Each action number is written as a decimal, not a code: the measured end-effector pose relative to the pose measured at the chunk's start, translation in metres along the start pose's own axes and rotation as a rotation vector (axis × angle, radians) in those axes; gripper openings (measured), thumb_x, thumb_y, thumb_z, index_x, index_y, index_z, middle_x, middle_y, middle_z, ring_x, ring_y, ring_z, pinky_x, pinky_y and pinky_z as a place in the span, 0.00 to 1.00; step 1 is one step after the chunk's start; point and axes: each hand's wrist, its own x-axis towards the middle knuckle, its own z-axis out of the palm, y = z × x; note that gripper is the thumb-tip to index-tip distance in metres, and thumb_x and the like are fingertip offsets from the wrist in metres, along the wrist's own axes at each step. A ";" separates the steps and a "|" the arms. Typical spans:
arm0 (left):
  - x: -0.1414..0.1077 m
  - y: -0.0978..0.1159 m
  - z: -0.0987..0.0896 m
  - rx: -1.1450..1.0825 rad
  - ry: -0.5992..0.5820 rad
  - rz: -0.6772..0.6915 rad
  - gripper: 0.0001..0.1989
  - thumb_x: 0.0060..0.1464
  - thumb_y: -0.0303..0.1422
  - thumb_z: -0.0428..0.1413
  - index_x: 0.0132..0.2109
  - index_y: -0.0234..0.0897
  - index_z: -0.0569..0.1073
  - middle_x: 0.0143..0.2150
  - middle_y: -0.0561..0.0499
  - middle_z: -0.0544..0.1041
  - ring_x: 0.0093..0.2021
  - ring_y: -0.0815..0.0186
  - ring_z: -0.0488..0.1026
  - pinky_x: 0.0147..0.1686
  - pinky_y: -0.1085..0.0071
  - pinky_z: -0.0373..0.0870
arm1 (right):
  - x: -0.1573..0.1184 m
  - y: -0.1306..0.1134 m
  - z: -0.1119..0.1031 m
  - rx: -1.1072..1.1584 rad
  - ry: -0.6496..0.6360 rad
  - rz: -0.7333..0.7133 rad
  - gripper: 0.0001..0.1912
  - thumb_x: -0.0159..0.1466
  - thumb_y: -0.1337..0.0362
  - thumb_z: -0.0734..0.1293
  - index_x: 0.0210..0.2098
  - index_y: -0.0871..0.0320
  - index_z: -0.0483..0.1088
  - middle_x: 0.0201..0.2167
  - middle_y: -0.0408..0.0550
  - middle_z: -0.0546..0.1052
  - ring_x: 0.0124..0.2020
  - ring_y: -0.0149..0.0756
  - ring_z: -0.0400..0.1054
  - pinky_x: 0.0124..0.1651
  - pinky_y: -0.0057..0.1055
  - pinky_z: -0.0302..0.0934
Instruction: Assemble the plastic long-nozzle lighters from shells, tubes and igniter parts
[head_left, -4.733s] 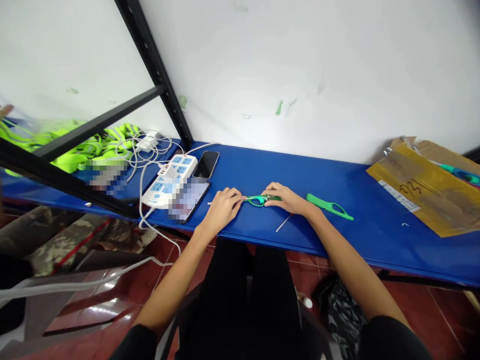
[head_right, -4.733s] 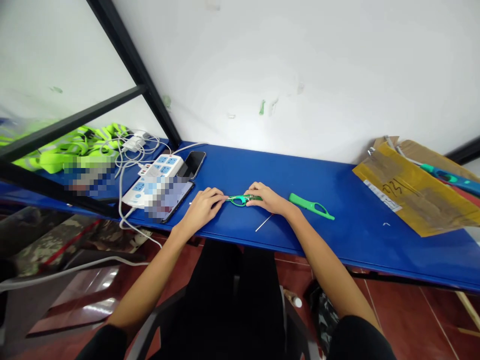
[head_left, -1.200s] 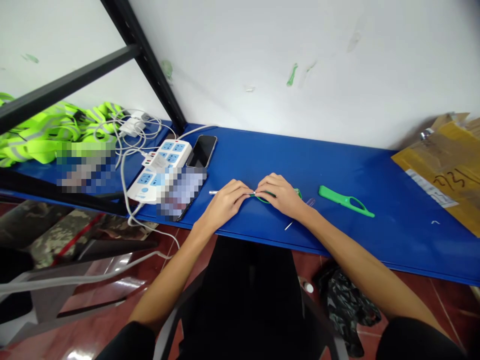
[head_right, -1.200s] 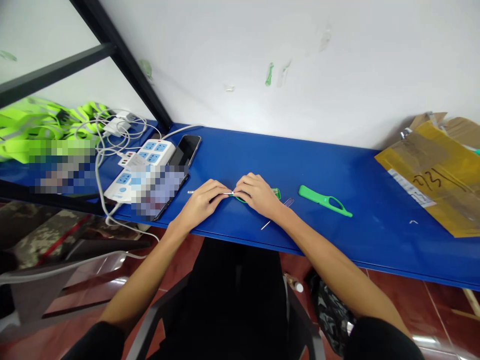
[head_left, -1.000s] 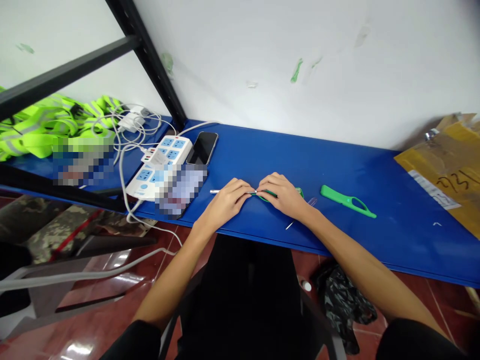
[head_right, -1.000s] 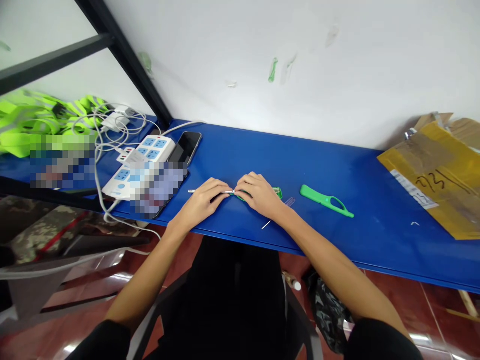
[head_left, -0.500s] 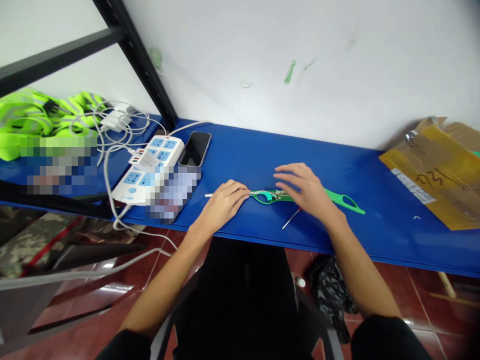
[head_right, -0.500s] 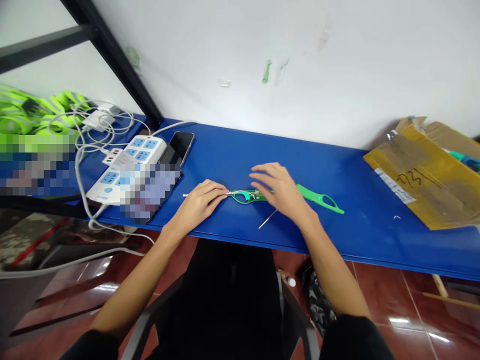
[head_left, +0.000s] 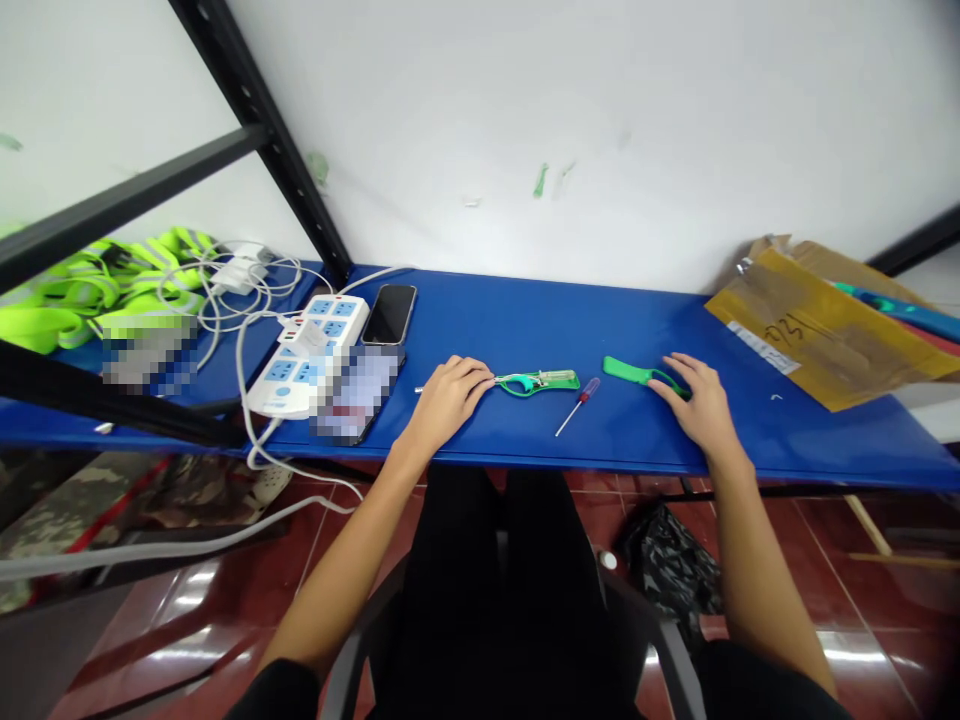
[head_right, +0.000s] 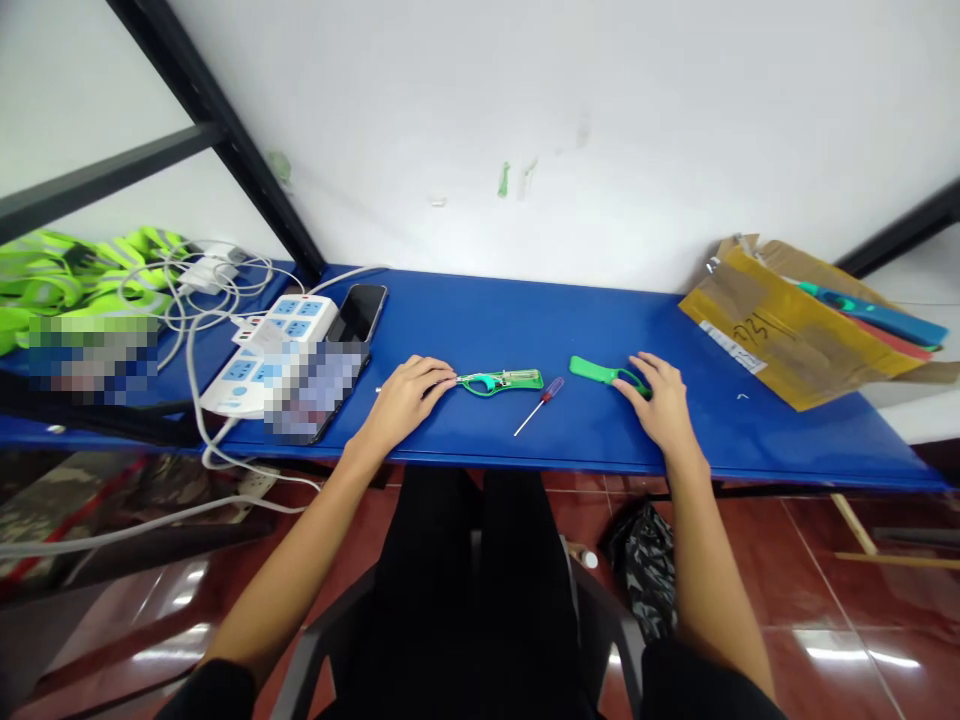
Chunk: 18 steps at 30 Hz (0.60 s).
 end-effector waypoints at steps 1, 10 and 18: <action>0.000 -0.001 0.001 0.004 0.000 0.008 0.15 0.77 0.38 0.53 0.51 0.38 0.84 0.54 0.45 0.85 0.51 0.56 0.78 0.54 0.57 0.74 | 0.002 -0.001 0.002 0.012 -0.030 -0.007 0.30 0.75 0.39 0.65 0.60 0.56 0.80 0.60 0.64 0.81 0.61 0.61 0.75 0.65 0.61 0.67; -0.001 -0.003 0.005 0.048 0.124 0.015 0.16 0.74 0.39 0.58 0.61 0.37 0.80 0.58 0.42 0.84 0.58 0.51 0.76 0.56 0.53 0.75 | 0.019 -0.027 -0.011 -0.032 -0.206 0.370 0.30 0.65 0.33 0.70 0.38 0.55 0.82 0.34 0.55 0.83 0.33 0.48 0.75 0.40 0.43 0.68; -0.016 0.033 -0.013 -0.216 0.425 -0.018 0.12 0.77 0.37 0.55 0.56 0.41 0.81 0.50 0.45 0.87 0.50 0.58 0.81 0.56 0.56 0.78 | 0.007 -0.193 0.007 0.875 0.039 0.548 0.27 0.61 0.36 0.77 0.38 0.54 0.76 0.31 0.47 0.82 0.26 0.37 0.74 0.24 0.31 0.66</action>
